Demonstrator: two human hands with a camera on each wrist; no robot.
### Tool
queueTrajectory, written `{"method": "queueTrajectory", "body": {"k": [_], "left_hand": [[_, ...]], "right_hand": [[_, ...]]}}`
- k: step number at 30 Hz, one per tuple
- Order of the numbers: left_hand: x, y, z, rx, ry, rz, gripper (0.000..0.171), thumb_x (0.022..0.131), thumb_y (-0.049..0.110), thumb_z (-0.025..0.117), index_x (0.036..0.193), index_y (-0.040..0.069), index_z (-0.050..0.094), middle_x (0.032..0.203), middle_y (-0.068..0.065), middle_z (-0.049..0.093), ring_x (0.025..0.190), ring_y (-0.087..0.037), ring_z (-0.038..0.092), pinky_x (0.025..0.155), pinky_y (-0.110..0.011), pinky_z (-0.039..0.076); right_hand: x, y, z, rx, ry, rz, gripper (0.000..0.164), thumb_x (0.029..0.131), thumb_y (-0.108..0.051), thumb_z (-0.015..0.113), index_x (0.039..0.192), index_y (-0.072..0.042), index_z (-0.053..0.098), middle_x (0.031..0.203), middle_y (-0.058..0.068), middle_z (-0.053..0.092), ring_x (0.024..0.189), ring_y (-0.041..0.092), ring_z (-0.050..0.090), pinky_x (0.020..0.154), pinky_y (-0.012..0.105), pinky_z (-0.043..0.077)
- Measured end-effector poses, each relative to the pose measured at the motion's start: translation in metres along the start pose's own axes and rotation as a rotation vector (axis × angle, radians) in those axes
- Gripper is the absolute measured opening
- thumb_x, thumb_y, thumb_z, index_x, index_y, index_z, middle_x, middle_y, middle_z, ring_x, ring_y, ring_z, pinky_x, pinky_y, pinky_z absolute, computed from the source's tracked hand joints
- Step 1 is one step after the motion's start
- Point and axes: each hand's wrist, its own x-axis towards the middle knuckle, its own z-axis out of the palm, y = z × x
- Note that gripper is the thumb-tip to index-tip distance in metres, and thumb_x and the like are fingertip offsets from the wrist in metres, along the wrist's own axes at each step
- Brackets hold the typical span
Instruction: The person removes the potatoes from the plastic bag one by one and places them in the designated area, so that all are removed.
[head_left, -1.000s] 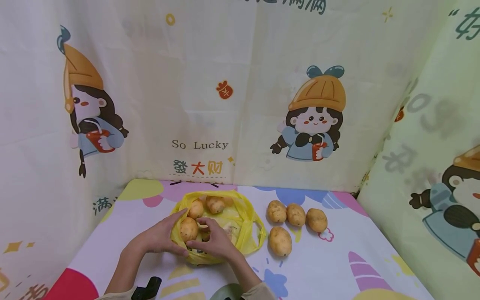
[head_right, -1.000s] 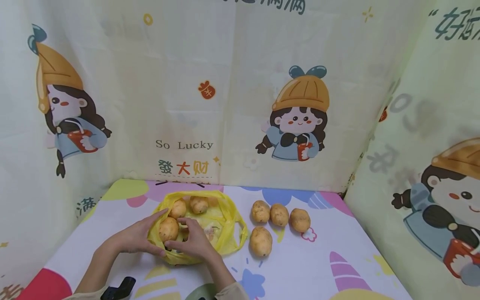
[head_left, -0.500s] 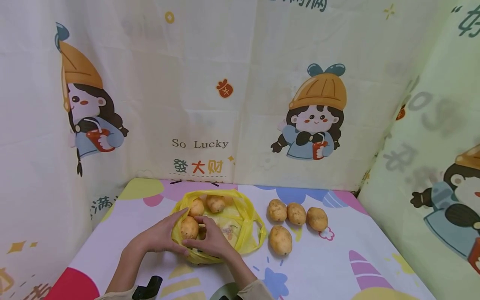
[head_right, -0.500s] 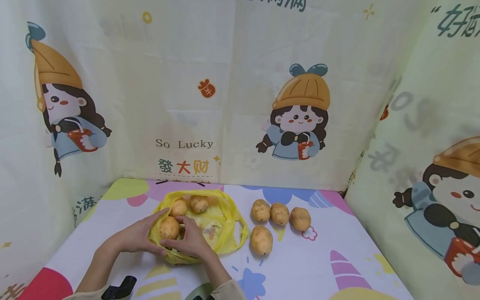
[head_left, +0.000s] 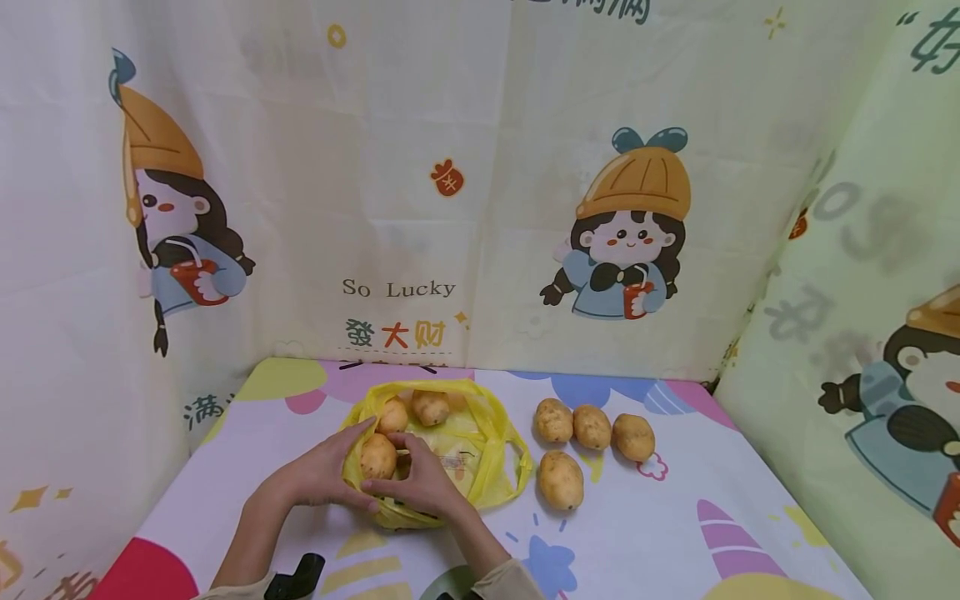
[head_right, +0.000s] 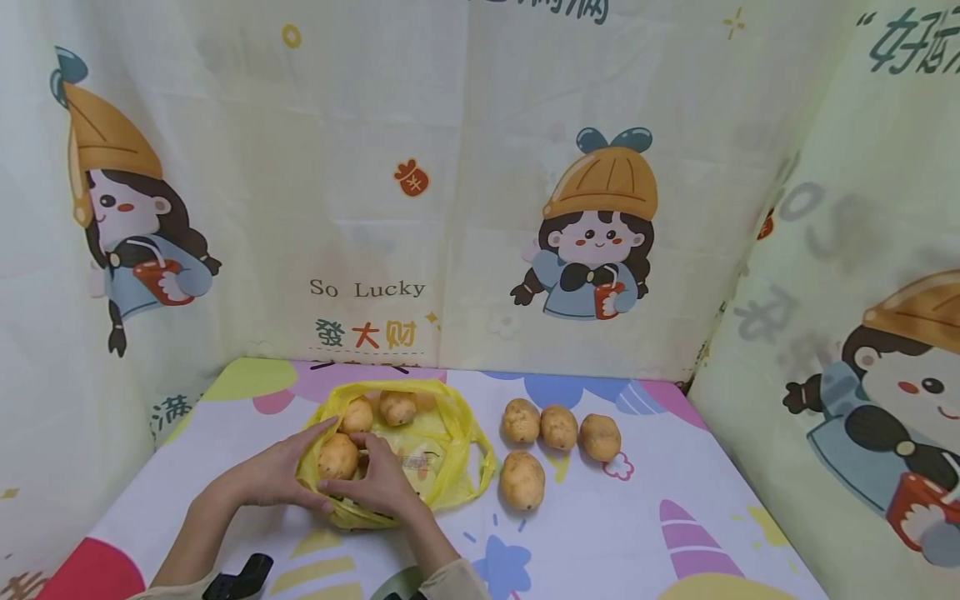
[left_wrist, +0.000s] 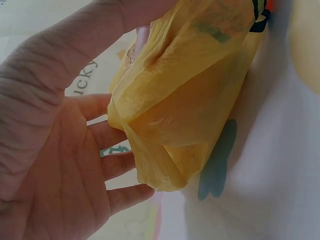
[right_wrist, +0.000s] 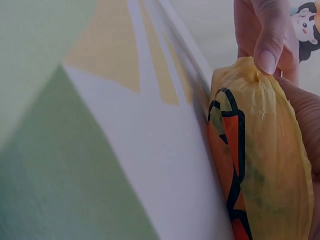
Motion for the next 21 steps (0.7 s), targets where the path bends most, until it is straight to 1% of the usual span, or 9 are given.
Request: {"method": "queueTrajectory", "body": {"k": [7,12,15,21], "left_hand": [[0.0,0.001,0.0,-0.006,-0.004,-0.007,0.125,0.065,0.047,0.095,0.158,-0.003,0.027,0.156,-0.03,0.038,0.141,-0.049,0.038,0.111,-0.069,0.033],[-0.001,0.003,0.0,-0.01,-0.01,-0.019,0.125,0.065,0.047,0.095,0.158,-0.002,0.027,0.156,-0.029,0.038,0.142,-0.048,0.038,0.111,-0.068,0.033],[-0.001,0.003,0.0,-0.014,-0.011,-0.022,0.125,0.065,0.047,0.095,0.158,-0.002,0.027,0.156,-0.029,0.038,0.142,-0.048,0.038,0.111,-0.068,0.033],[-0.001,0.002,-0.001,-0.016,-0.006,-0.011,0.125,0.065,0.047,0.095,0.158,-0.003,0.027,0.155,-0.029,0.038,0.141,-0.047,0.039,0.111,-0.068,0.033]], "right_hand": [[-0.002,0.001,0.0,0.03,0.011,0.0,0.07,0.082,-0.038,0.087,0.14,-0.017,0.054,0.134,-0.006,0.057,0.113,0.008,0.058,0.097,0.031,0.051],[-0.005,0.001,-0.001,0.032,0.016,0.003,0.069,0.082,-0.037,0.087,0.14,-0.017,0.054,0.135,-0.005,0.057,0.112,0.007,0.058,0.096,0.031,0.051],[-0.006,0.002,-0.002,0.032,0.021,0.006,0.069,0.082,-0.037,0.087,0.14,-0.018,0.054,0.135,-0.005,0.057,0.112,0.008,0.059,0.094,0.03,0.052],[-0.011,0.004,-0.004,0.066,0.032,0.004,0.068,0.082,-0.035,0.087,0.138,-0.018,0.053,0.135,-0.004,0.057,0.111,0.01,0.061,0.087,0.027,0.053]]}}
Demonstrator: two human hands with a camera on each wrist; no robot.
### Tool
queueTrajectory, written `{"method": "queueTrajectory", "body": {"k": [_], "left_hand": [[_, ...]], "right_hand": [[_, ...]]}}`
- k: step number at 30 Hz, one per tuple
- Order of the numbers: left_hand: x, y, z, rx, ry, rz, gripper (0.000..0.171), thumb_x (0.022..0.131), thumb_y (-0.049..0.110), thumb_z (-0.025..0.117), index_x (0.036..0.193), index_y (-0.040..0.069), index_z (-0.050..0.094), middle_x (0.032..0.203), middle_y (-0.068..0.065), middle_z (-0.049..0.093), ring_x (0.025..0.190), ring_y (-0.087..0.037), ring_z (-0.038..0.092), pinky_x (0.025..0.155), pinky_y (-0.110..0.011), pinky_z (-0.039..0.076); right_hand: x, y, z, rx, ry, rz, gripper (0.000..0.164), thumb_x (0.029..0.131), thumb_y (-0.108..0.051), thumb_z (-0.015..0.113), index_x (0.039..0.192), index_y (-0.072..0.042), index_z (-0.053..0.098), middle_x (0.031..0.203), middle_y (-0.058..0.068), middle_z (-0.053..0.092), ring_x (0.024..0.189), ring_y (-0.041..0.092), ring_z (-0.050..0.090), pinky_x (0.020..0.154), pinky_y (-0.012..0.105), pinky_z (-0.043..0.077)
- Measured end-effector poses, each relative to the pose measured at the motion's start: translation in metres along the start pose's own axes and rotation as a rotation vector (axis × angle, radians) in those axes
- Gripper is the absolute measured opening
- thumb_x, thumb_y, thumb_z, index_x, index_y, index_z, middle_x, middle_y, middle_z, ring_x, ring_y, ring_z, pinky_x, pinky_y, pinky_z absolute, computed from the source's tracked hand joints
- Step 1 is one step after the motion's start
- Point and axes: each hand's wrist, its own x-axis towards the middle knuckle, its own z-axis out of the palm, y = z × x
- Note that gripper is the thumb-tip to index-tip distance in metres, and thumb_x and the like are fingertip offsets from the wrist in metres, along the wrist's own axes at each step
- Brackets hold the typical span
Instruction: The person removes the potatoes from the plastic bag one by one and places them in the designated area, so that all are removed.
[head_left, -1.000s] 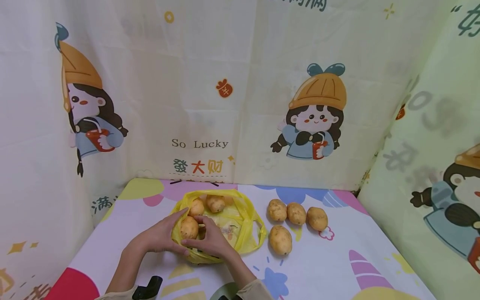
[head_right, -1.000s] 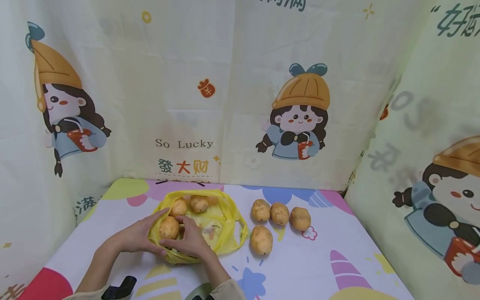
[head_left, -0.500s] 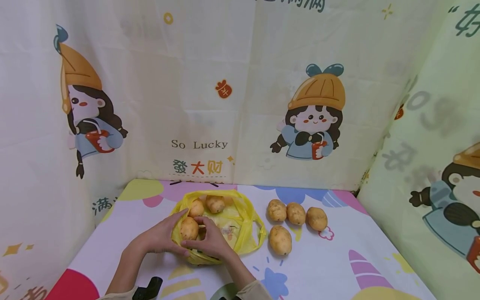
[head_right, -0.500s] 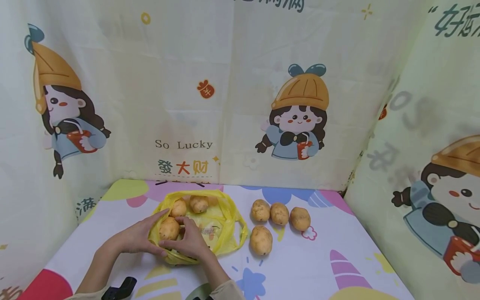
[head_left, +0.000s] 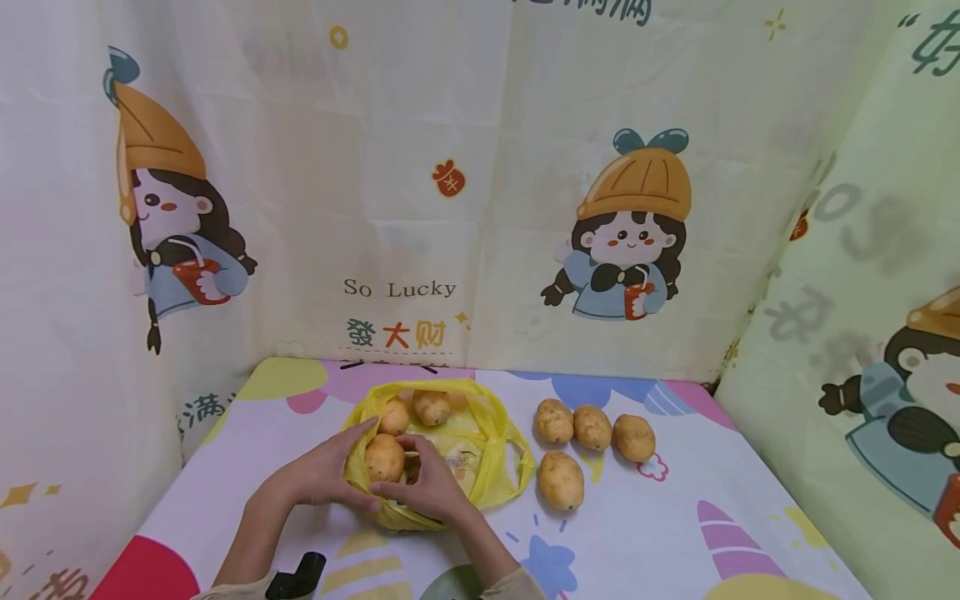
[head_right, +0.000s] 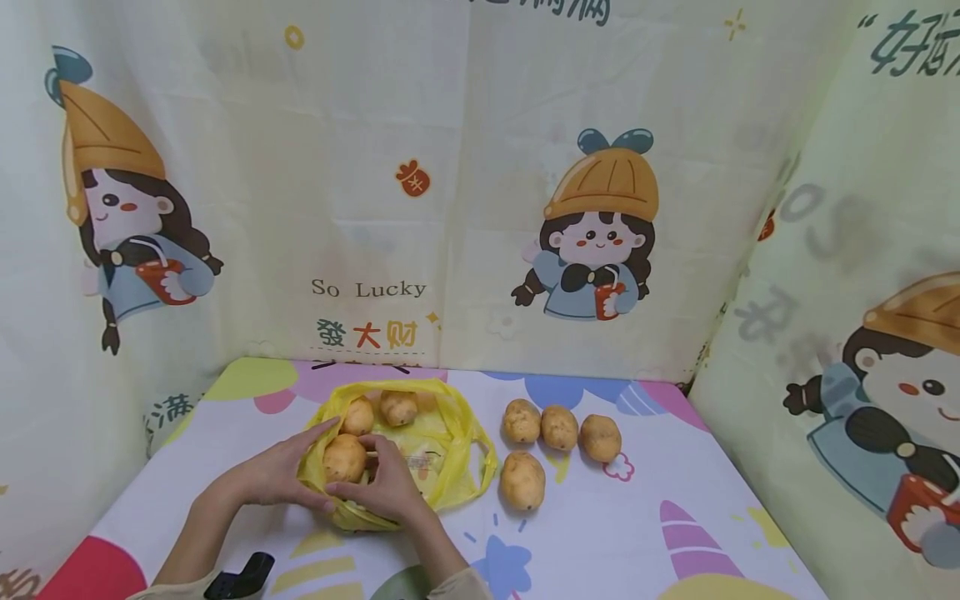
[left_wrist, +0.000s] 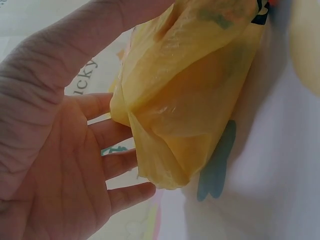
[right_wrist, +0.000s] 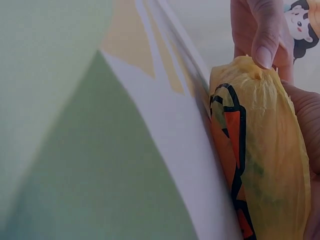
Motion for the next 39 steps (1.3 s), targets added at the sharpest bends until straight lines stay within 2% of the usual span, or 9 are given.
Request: {"method": "queueTrajectory", "body": {"k": [8,16,24,31,39], "left_hand": [[0.0,-0.001,0.001,0.019,0.007,0.002,0.125,0.064,0.048,0.096,0.157,-0.003,0.029,0.155,-0.03,0.038,0.142,-0.048,0.038,0.111,-0.067,0.034],[0.001,-0.002,0.002,0.032,0.02,0.029,0.125,0.064,0.05,0.095,0.156,-0.004,0.03,0.153,-0.03,0.041,0.139,-0.048,0.041,0.111,-0.067,0.035],[0.001,-0.003,0.002,0.035,0.02,0.039,0.126,0.064,0.051,0.095,0.157,-0.003,0.03,0.153,-0.029,0.042,0.139,-0.047,0.042,0.111,-0.066,0.035],[0.002,-0.002,0.003,0.018,0.012,0.035,0.126,0.064,0.05,0.095,0.157,-0.003,0.029,0.153,-0.028,0.042,0.139,-0.047,0.041,0.111,-0.066,0.035],[0.003,-0.002,0.002,0.013,0.015,0.049,0.126,0.064,0.048,0.095,0.155,-0.006,0.029,0.152,-0.03,0.042,0.139,-0.048,0.042,0.111,-0.066,0.034]], "right_hand": [[-0.008,0.003,-0.007,-0.003,0.026,-0.013,0.071,0.083,-0.037,0.086,0.142,-0.018,0.051,0.136,-0.002,0.056,0.114,0.015,0.061,0.087,0.028,0.053],[-0.014,0.003,-0.015,0.062,0.038,-0.037,0.07,0.084,-0.032,0.086,0.142,-0.017,0.051,0.136,0.001,0.055,0.111,0.017,0.062,0.087,0.032,0.057],[-0.023,-0.001,-0.024,0.056,0.056,-0.033,0.069,0.084,-0.032,0.086,0.142,-0.016,0.051,0.133,0.003,0.055,0.112,0.02,0.061,0.086,0.034,0.057],[-0.032,-0.006,-0.032,0.005,0.052,-0.033,0.071,0.084,-0.038,0.085,0.143,-0.022,0.049,0.132,0.0,0.054,0.114,0.019,0.057,0.086,0.035,0.056],[-0.041,-0.01,-0.042,-0.082,0.069,-0.07,0.076,0.084,-0.046,0.084,0.146,-0.023,0.047,0.137,-0.001,0.053,0.118,0.019,0.055,0.086,0.032,0.054]]}}
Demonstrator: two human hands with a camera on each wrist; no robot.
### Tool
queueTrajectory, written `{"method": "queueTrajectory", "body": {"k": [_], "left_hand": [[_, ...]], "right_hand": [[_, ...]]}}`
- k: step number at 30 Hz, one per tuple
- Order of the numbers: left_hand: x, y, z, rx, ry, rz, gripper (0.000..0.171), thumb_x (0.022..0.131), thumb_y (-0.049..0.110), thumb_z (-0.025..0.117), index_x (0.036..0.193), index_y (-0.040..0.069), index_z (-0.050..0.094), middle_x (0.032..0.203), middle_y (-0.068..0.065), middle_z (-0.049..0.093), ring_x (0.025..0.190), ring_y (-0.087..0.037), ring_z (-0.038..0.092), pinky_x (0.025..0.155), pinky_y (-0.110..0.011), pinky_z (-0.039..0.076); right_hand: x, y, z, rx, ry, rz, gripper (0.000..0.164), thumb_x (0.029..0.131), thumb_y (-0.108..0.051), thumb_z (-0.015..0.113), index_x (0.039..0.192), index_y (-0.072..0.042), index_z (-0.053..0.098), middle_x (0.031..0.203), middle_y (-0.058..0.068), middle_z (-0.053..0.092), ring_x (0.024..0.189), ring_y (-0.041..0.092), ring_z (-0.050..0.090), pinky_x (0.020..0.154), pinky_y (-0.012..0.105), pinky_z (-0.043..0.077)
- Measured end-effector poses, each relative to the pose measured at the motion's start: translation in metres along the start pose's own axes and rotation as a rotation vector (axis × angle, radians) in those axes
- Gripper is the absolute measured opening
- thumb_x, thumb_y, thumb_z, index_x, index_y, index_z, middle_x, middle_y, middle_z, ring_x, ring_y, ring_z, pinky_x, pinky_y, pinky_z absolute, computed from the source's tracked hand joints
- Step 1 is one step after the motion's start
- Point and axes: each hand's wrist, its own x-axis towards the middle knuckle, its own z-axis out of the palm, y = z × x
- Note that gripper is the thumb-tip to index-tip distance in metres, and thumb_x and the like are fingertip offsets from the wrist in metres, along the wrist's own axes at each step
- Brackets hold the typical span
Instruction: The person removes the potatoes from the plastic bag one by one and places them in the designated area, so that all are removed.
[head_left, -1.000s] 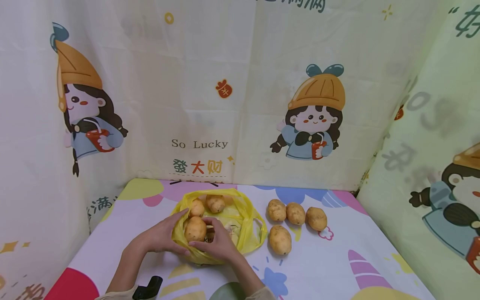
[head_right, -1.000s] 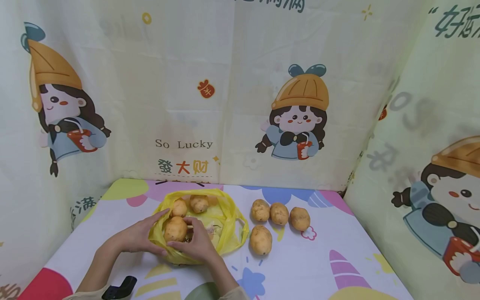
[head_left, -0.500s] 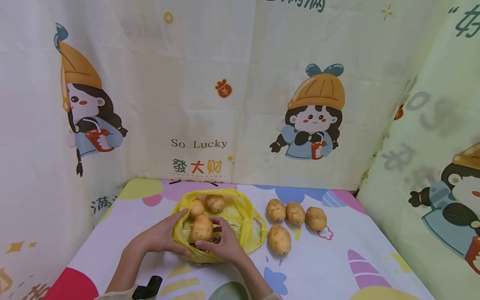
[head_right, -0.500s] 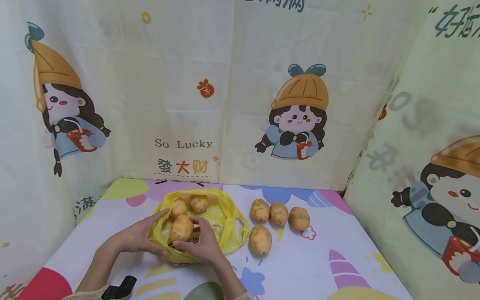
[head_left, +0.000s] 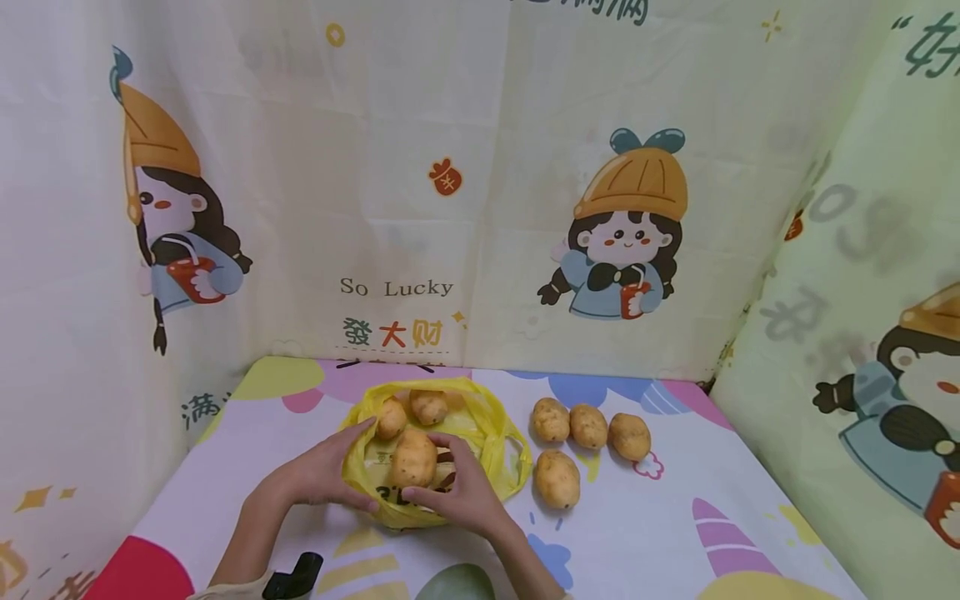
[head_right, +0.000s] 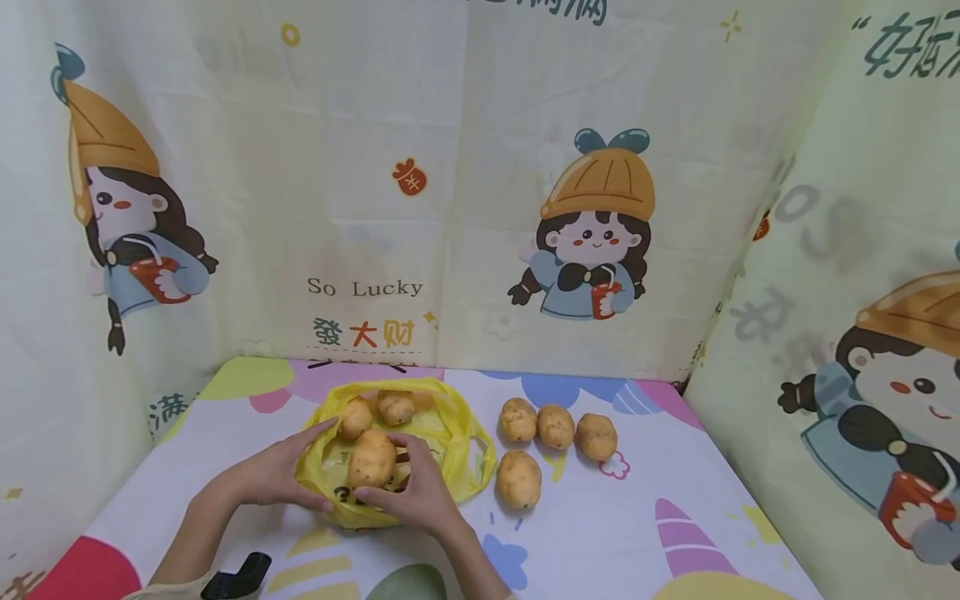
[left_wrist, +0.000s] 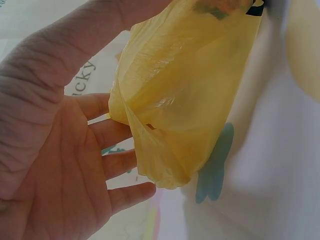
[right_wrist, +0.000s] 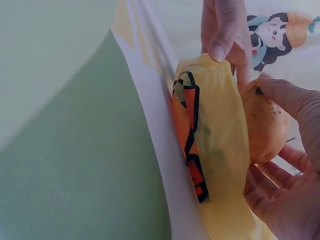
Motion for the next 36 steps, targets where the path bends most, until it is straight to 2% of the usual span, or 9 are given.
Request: {"method": "queueTrajectory", "body": {"k": [8,15,20,29,36], "left_hand": [[0.0,0.001,0.001,0.001,-0.002,-0.01,0.126,0.063,0.049,0.095,0.156,-0.006,0.029,0.152,-0.029,0.042,0.139,-0.047,0.042,0.111,-0.066,0.035],[0.0,0.002,0.002,0.002,-0.005,-0.026,0.126,0.063,0.048,0.096,0.156,-0.006,0.029,0.152,-0.029,0.042,0.139,-0.048,0.041,0.111,-0.066,0.035],[0.0,0.002,0.002,0.004,-0.006,-0.017,0.126,0.063,0.049,0.095,0.156,-0.005,0.029,0.153,-0.029,0.041,0.14,-0.048,0.041,0.112,-0.066,0.034],[0.0,0.003,0.003,0.007,-0.002,-0.023,0.126,0.063,0.049,0.095,0.156,-0.004,0.03,0.152,-0.029,0.042,0.139,-0.048,0.042,0.112,-0.066,0.034],[-0.001,0.002,0.002,0.012,-0.003,-0.015,0.126,0.064,0.051,0.094,0.156,-0.005,0.03,0.153,-0.029,0.042,0.139,-0.047,0.042,0.112,-0.065,0.035]], "right_hand": [[-0.009,0.001,-0.009,-0.058,0.005,-0.062,0.077,0.084,-0.048,0.083,0.148,-0.023,0.046,0.14,0.0,0.052,0.118,0.016,0.055,0.089,0.039,0.053],[-0.014,-0.001,-0.011,-0.128,-0.001,-0.101,0.079,0.085,-0.048,0.082,0.148,-0.022,0.044,0.142,0.0,0.05,0.121,0.016,0.054,0.094,0.039,0.052],[-0.018,-0.002,-0.015,-0.154,0.001,-0.124,0.079,0.084,-0.045,0.084,0.148,-0.021,0.044,0.143,0.001,0.05,0.119,0.016,0.054,0.091,0.039,0.053],[-0.026,0.0,-0.024,-0.17,0.005,-0.108,0.08,0.084,-0.047,0.083,0.15,-0.025,0.043,0.143,0.0,0.049,0.117,0.016,0.052,0.084,0.036,0.054],[-0.034,0.0,-0.033,-0.184,0.024,-0.118,0.08,0.083,-0.044,0.085,0.149,-0.022,0.045,0.141,-0.001,0.051,0.116,0.016,0.053,0.083,0.035,0.054]]}}
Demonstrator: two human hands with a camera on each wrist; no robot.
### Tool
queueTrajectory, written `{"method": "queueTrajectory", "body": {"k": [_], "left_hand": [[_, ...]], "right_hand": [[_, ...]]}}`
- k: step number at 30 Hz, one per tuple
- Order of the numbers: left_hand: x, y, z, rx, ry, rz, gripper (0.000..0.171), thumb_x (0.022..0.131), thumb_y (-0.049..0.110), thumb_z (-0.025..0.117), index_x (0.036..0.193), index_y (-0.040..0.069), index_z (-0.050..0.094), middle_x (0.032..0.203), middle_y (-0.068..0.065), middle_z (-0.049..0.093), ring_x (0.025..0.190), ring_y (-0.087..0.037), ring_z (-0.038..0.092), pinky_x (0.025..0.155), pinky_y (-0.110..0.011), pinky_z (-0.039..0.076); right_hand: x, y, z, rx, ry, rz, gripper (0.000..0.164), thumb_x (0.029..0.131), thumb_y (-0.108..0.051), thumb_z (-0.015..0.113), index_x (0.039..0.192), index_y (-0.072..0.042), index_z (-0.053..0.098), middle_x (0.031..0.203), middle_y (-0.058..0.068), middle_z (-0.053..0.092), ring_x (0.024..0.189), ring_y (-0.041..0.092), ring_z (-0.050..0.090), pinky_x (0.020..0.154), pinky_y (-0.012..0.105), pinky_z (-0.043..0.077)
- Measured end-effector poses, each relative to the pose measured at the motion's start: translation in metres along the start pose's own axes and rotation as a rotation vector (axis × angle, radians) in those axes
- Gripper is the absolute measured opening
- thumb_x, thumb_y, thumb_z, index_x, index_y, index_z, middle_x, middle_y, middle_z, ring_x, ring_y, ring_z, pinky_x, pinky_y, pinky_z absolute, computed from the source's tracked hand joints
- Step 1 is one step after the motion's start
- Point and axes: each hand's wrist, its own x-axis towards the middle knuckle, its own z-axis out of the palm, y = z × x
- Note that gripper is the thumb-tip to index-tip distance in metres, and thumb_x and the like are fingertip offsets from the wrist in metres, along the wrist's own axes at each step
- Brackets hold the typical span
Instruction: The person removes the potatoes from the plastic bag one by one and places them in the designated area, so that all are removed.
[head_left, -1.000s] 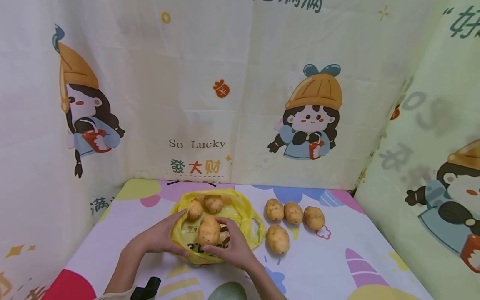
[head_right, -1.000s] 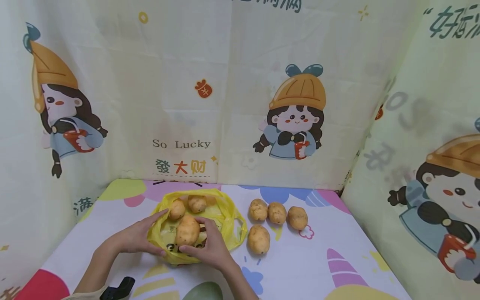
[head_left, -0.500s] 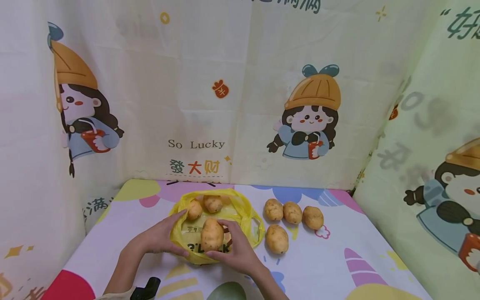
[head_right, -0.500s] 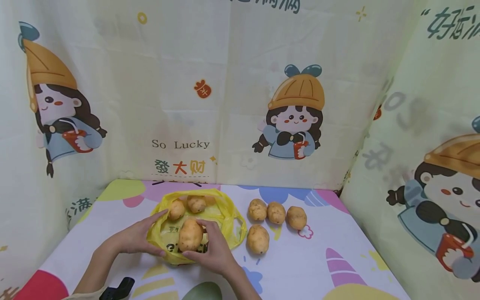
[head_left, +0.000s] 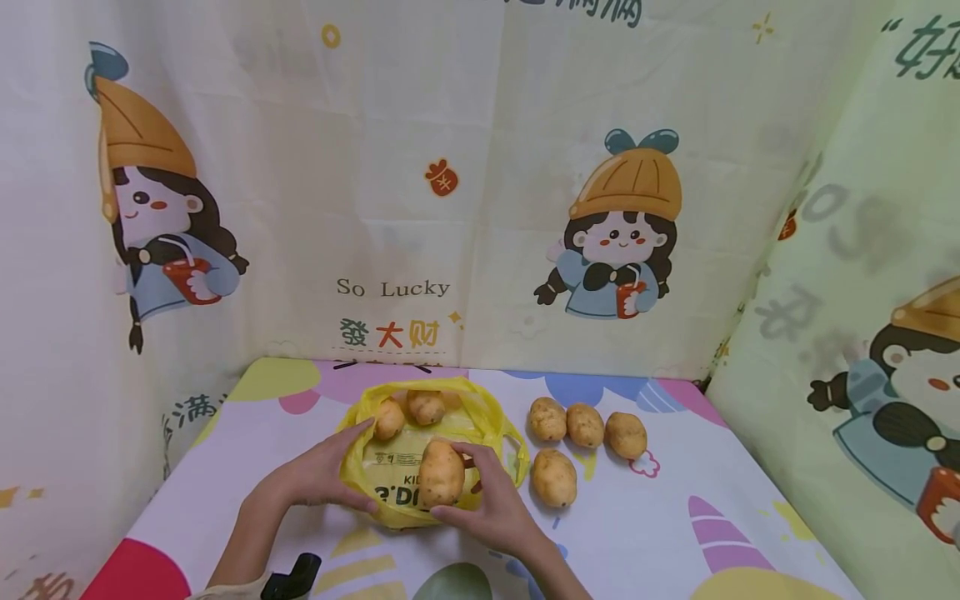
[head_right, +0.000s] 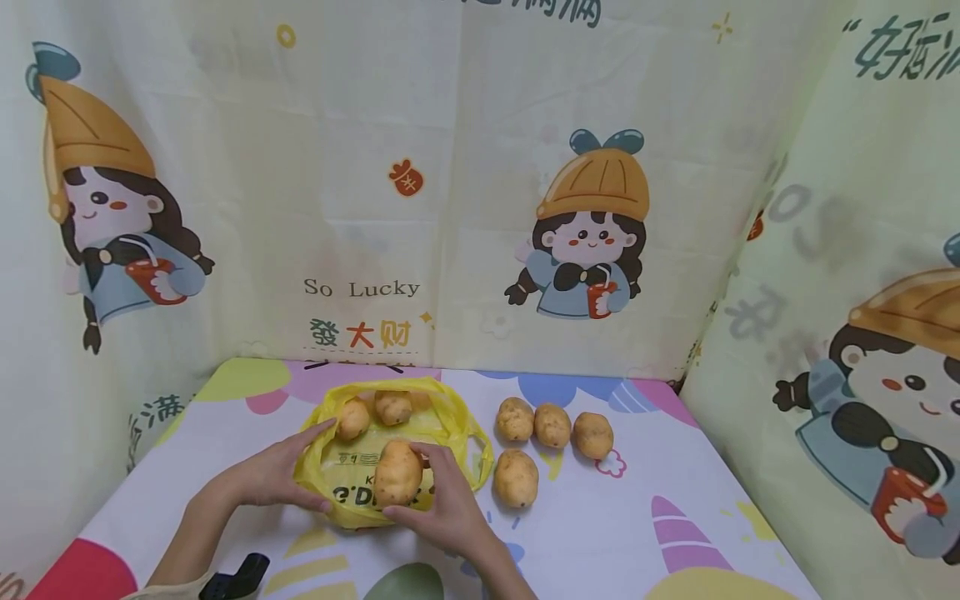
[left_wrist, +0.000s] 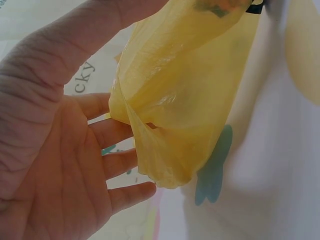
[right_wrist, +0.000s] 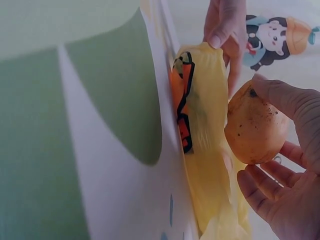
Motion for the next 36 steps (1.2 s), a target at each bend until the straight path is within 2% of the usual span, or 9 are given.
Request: {"method": "queueTrajectory", "body": {"k": [12,17,26,36], "left_hand": [[0.001,-0.002,0.0,0.018,0.004,0.009,0.126,0.064,0.053,0.094,0.156,-0.004,0.03,0.153,-0.029,0.042,0.139,-0.047,0.042,0.112,-0.065,0.035],[0.001,-0.002,0.001,0.012,0.002,0.001,0.126,0.064,0.052,0.094,0.156,-0.005,0.029,0.153,-0.029,0.041,0.139,-0.047,0.041,0.112,-0.066,0.034],[0.0,-0.001,0.002,0.0,-0.006,-0.018,0.126,0.064,0.051,0.094,0.157,-0.004,0.029,0.154,-0.029,0.04,0.14,-0.047,0.04,0.112,-0.066,0.034],[0.001,0.0,0.002,0.0,-0.011,-0.021,0.126,0.064,0.049,0.095,0.157,-0.004,0.028,0.153,-0.029,0.041,0.139,-0.047,0.041,0.112,-0.065,0.034]], "right_hand": [[-0.01,0.008,-0.013,-0.029,0.022,0.011,0.08,0.082,-0.046,0.085,0.148,-0.024,0.046,0.137,-0.004,0.052,0.116,0.016,0.053,0.084,0.032,0.053],[-0.015,0.011,-0.019,-0.043,0.043,0.005,0.079,0.081,-0.042,0.087,0.147,-0.021,0.047,0.139,-0.005,0.053,0.115,0.015,0.054,0.082,0.031,0.053],[-0.025,0.011,-0.035,-0.047,0.072,0.013,0.079,0.079,-0.039,0.09,0.144,-0.02,0.05,0.137,-0.008,0.053,0.115,0.014,0.053,0.081,0.035,0.054],[-0.036,0.017,-0.05,-0.075,0.115,-0.005,0.082,0.078,-0.036,0.091,0.146,-0.019,0.05,0.14,-0.008,0.055,0.112,0.011,0.053,0.079,0.032,0.053]]}}
